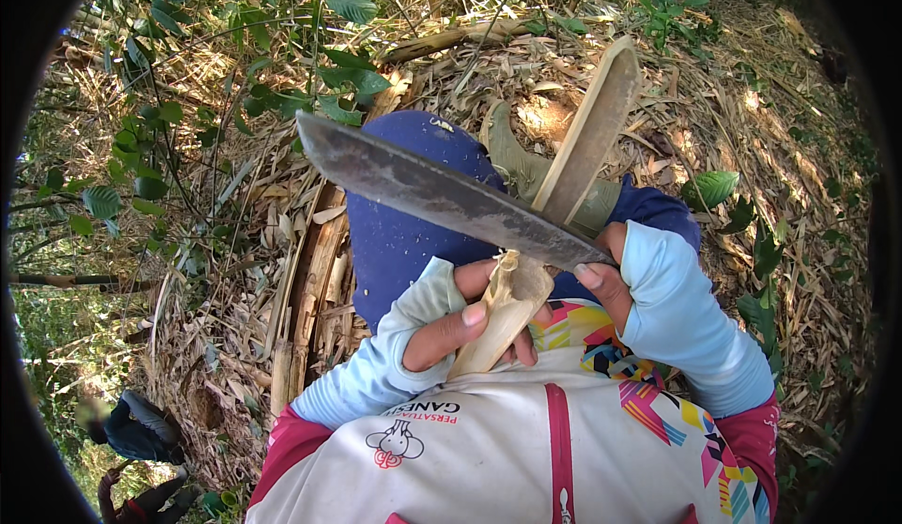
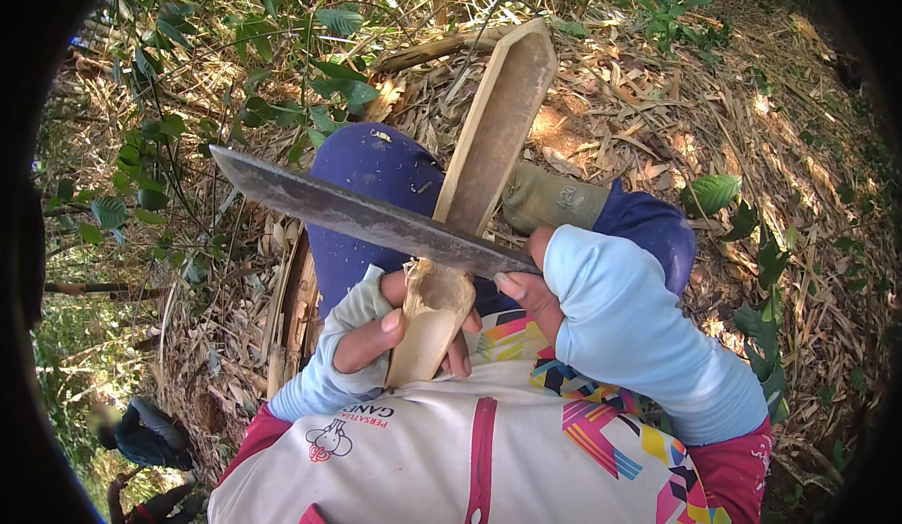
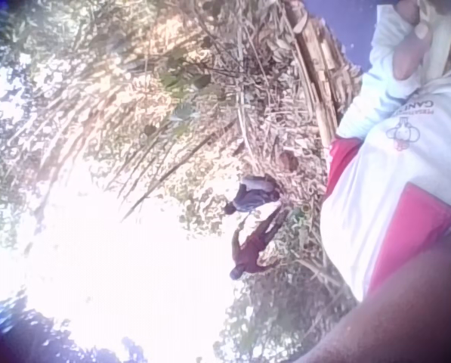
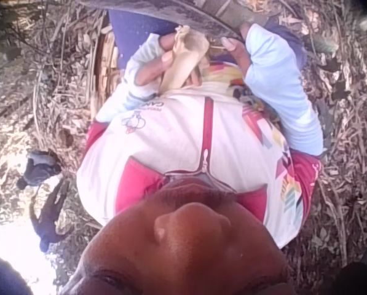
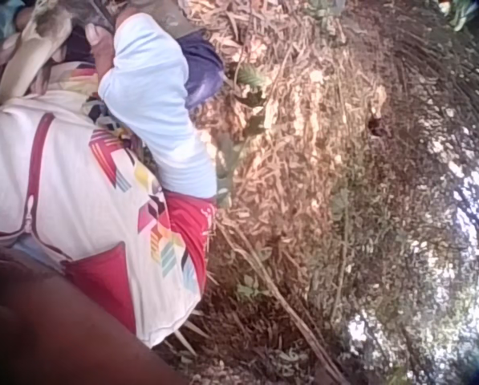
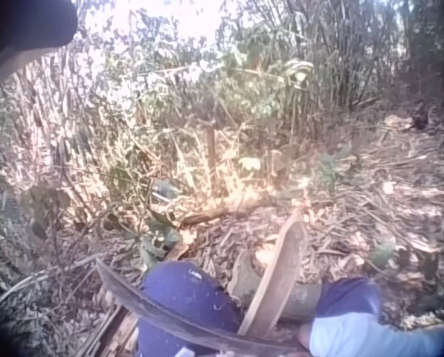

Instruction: The person sits on the forest floor and uses a large machete to split a piece of bamboo. They hold the bamboo vertically and repeatedly strike it with the machete to separate it into thinner strips.

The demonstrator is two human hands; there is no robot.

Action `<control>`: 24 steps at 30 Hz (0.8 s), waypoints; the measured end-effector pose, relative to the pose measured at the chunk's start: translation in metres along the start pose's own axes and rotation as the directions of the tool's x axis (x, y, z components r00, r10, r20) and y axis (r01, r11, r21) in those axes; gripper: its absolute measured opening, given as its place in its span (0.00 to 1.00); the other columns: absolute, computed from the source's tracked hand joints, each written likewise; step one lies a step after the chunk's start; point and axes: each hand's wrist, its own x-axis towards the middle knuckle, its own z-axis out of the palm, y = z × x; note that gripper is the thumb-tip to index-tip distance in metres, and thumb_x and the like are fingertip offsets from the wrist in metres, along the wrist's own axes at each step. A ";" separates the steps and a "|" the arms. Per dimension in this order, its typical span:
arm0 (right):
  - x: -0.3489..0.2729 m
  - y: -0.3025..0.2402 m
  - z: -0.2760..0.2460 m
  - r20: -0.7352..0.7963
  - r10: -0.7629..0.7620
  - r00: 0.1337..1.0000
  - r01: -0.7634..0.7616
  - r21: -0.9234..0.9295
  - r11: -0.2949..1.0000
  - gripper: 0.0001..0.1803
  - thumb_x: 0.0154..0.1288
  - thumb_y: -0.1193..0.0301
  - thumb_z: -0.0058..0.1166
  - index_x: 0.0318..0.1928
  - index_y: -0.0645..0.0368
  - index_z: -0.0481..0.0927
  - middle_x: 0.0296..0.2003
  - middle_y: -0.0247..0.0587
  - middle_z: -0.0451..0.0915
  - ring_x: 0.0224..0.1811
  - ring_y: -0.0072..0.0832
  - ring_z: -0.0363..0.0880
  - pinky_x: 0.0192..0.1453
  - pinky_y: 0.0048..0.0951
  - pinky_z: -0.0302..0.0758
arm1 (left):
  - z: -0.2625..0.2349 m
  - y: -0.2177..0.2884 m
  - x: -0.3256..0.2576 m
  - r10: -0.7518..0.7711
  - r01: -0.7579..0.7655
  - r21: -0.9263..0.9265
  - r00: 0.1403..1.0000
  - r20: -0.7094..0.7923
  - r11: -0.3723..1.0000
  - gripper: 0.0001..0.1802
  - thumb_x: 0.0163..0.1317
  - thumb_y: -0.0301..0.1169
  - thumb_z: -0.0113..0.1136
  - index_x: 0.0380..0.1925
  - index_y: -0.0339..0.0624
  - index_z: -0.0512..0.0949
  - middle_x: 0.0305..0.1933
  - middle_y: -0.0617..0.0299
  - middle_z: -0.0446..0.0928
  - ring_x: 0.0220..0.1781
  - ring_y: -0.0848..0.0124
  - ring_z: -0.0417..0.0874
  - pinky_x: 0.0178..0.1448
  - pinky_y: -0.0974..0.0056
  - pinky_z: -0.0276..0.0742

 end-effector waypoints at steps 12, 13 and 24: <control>-0.002 -0.002 -0.009 -0.096 0.057 0.994 -0.041 0.159 0.986 0.09 0.67 0.69 0.58 0.34 0.62 0.75 0.21 0.43 0.71 0.21 0.40 0.70 0.27 0.34 0.67 | 0.006 -0.008 0.000 0.140 -0.141 -0.006 0.988 -0.063 0.990 0.37 0.63 0.42 0.63 0.65 0.34 0.60 0.51 0.54 0.74 0.43 0.70 0.80 0.48 0.66 0.77; -0.002 -0.005 -0.011 -0.101 0.029 0.994 -0.014 0.152 0.988 0.08 0.66 0.70 0.59 0.35 0.62 0.76 0.22 0.43 0.72 0.22 0.40 0.71 0.28 0.34 0.68 | 0.007 -0.008 -0.001 0.149 -0.150 -0.009 0.986 -0.078 0.989 0.37 0.63 0.40 0.64 0.65 0.34 0.60 0.51 0.54 0.73 0.43 0.70 0.80 0.48 0.66 0.77; -0.012 -0.004 -0.002 -0.052 -0.351 0.935 0.332 -0.221 0.917 0.16 0.52 0.75 0.60 0.44 0.53 0.82 0.23 0.39 0.78 0.20 0.35 0.74 0.24 0.36 0.70 | -0.001 -0.022 0.008 0.152 -0.153 -0.155 0.988 -0.021 0.976 0.47 0.53 0.39 0.75 0.67 0.35 0.59 0.52 0.60 0.74 0.48 0.72 0.79 0.51 0.69 0.77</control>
